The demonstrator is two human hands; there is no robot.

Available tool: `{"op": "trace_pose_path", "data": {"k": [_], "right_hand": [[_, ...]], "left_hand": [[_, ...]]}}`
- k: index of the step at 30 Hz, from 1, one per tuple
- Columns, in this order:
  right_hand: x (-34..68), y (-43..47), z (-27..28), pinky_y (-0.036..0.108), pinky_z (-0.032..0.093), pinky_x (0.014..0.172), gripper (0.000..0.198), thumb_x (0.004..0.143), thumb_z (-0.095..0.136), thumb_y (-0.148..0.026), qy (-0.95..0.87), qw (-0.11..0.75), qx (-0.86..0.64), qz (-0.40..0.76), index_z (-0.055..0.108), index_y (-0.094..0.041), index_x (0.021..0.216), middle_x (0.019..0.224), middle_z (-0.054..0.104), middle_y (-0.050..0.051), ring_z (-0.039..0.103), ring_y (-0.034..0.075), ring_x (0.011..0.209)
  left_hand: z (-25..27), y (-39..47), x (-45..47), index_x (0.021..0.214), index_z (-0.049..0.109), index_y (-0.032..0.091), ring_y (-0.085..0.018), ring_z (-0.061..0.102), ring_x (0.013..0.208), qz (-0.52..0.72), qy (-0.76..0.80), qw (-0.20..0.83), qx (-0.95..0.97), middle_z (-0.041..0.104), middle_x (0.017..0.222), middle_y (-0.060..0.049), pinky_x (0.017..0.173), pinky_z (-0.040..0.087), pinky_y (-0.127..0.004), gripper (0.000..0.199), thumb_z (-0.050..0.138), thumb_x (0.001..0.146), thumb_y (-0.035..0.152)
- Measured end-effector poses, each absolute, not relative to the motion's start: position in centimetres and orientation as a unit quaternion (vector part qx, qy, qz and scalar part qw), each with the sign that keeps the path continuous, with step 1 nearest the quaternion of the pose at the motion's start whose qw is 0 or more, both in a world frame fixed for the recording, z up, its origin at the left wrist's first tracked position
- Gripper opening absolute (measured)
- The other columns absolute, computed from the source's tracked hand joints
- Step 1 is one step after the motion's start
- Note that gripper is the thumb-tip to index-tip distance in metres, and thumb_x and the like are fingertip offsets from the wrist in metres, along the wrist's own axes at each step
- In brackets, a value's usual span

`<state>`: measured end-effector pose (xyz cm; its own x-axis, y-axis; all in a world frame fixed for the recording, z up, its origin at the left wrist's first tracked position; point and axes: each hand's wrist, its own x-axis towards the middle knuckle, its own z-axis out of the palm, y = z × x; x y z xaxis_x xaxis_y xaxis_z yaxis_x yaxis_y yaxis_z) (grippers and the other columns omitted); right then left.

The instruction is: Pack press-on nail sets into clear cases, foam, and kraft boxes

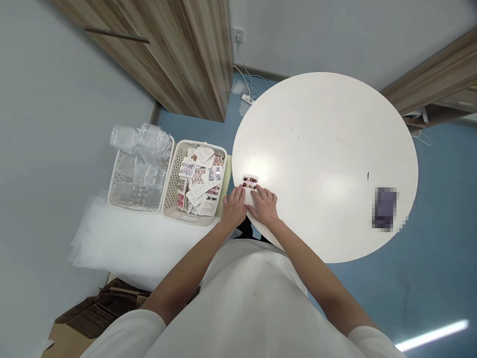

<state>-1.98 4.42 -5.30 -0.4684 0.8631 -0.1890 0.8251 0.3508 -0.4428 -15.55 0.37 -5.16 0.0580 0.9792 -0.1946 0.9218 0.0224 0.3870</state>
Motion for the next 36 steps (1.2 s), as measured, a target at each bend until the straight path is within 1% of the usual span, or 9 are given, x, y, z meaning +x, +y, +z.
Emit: {"op": "trace_pose_path", "data": {"k": [7, 13, 15, 18, 20, 22, 27, 32, 36], "right_hand": [[-1.2, 3.9, -5.6, 0.045, 0.022, 0.093, 0.05, 0.078, 0.044, -0.046, -0.791, 0.073, -0.539, 0.279, 0.04, -0.021, 0.121, 0.137, 0.03, 0.011, 0.029, 0.029, 0.119], [1.0, 2.3, -5.3, 0.043, 0.026, 0.095, 0.044, 0.078, 0.047, -0.038, -0.736, 0.128, -0.551, 0.371, 0.042, -0.022, 0.118, 0.13, 0.039, 0.009, 0.033, 0.024, 0.119], [2.1, 1.6, -4.6, 0.041, 0.032, 0.092, 0.043, 0.076, 0.048, -0.036, -0.694, 0.161, -0.553, 0.431, 0.044, -0.021, 0.116, 0.124, 0.045, 0.01, 0.04, 0.023, 0.113], [4.1, 0.5, -3.2, 0.034, 0.043, 0.079, 0.04, 0.075, 0.048, -0.035, -0.608, 0.206, -0.534, 0.55, 0.046, -0.02, 0.112, 0.107, 0.056, 0.008, 0.055, 0.017, 0.089], [5.7, -0.2, -2.3, 0.031, 0.045, 0.074, 0.037, 0.075, 0.049, -0.036, -0.572, 0.221, -0.501, 0.61, 0.049, -0.019, 0.108, 0.099, 0.059, 0.007, 0.057, 0.015, 0.078], [7.2, -0.9, -1.9, 0.03, 0.046, 0.073, 0.032, 0.074, 0.05, -0.037, -0.551, 0.232, -0.472, 0.648, 0.053, -0.019, 0.101, 0.093, 0.061, 0.006, 0.057, 0.014, 0.077], [9.4, -2.7, -2.1, 0.029, 0.045, 0.068, 0.028, 0.071, 0.053, -0.04, -0.533, 0.213, -0.459, 0.678, 0.057, -0.018, 0.089, 0.081, 0.061, 0.004, 0.055, 0.014, 0.069], [9.1, -4.4, -1.8, 0.03, 0.045, 0.065, 0.027, 0.07, 0.054, -0.039, -0.563, 0.167, -0.404, 0.702, 0.057, -0.018, 0.087, 0.076, 0.061, 0.003, 0.054, 0.014, 0.064], [7.6, -5.1, -1.5, 0.029, 0.045, 0.061, 0.027, 0.069, 0.054, -0.04, -0.595, 0.132, -0.362, 0.705, 0.058, -0.018, 0.085, 0.074, 0.061, 0.003, 0.054, 0.015, 0.063]], "left_hand": [[-5.3, -0.1, -15.0, 0.134, 0.024, 0.012, -0.028, 0.018, 0.129, 0.061, 0.694, 0.188, 0.692, 0.023, 0.141, -0.013, 0.095, 0.023, -0.043, 0.054, 0.033, 0.081, 0.022], [-4.5, -1.9, -13.3, 0.132, 0.027, 0.011, -0.026, 0.015, 0.13, 0.035, 0.716, 0.175, 0.674, 0.022, 0.141, -0.012, 0.095, 0.025, -0.042, 0.052, 0.032, 0.082, 0.024], [-3.9, -3.0, -12.6, 0.131, 0.029, 0.012, -0.027, 0.016, 0.13, 0.047, 0.725, 0.177, 0.664, 0.023, 0.141, -0.012, 0.095, 0.025, -0.043, 0.052, 0.035, 0.082, 0.026], [-3.0, -5.0, -11.4, 0.129, 0.032, 0.014, -0.028, 0.02, 0.128, 0.078, 0.741, 0.19, 0.64, 0.028, 0.139, -0.012, 0.095, 0.027, -0.044, 0.051, 0.038, 0.081, 0.028], [-2.6, -6.2, -10.5, 0.128, 0.033, 0.016, -0.028, 0.026, 0.126, 0.099, 0.751, 0.21, 0.618, 0.034, 0.136, -0.012, 0.094, 0.029, -0.045, 0.05, 0.038, 0.081, 0.03], [-2.4, -7.3, -9.5, 0.128, 0.032, 0.015, -0.027, 0.033, 0.122, 0.122, 0.751, 0.235, 0.605, 0.041, 0.131, -0.013, 0.093, 0.031, -0.044, 0.05, 0.039, 0.081, 0.031], [-1.8, -10.0, -6.6, 0.129, 0.031, 0.018, -0.025, 0.042, 0.115, 0.164, 0.75, 0.277, 0.578, 0.047, 0.125, -0.011, 0.091, 0.034, -0.041, 0.051, 0.039, 0.082, 0.034], [-0.8, -13.6, -5.7, 0.129, 0.032, 0.021, -0.024, 0.045, 0.112, 0.213, 0.748, 0.301, 0.552, 0.048, 0.124, -0.009, 0.093, 0.034, -0.039, 0.051, 0.041, 0.081, 0.035], [0.1, -16.7, -6.9, 0.132, 0.026, 0.021, -0.023, 0.048, 0.109, 0.249, 0.787, 0.309, 0.472, 0.049, 0.122, -0.01, 0.088, 0.039, -0.037, 0.055, 0.039, 0.082, 0.039]]}}
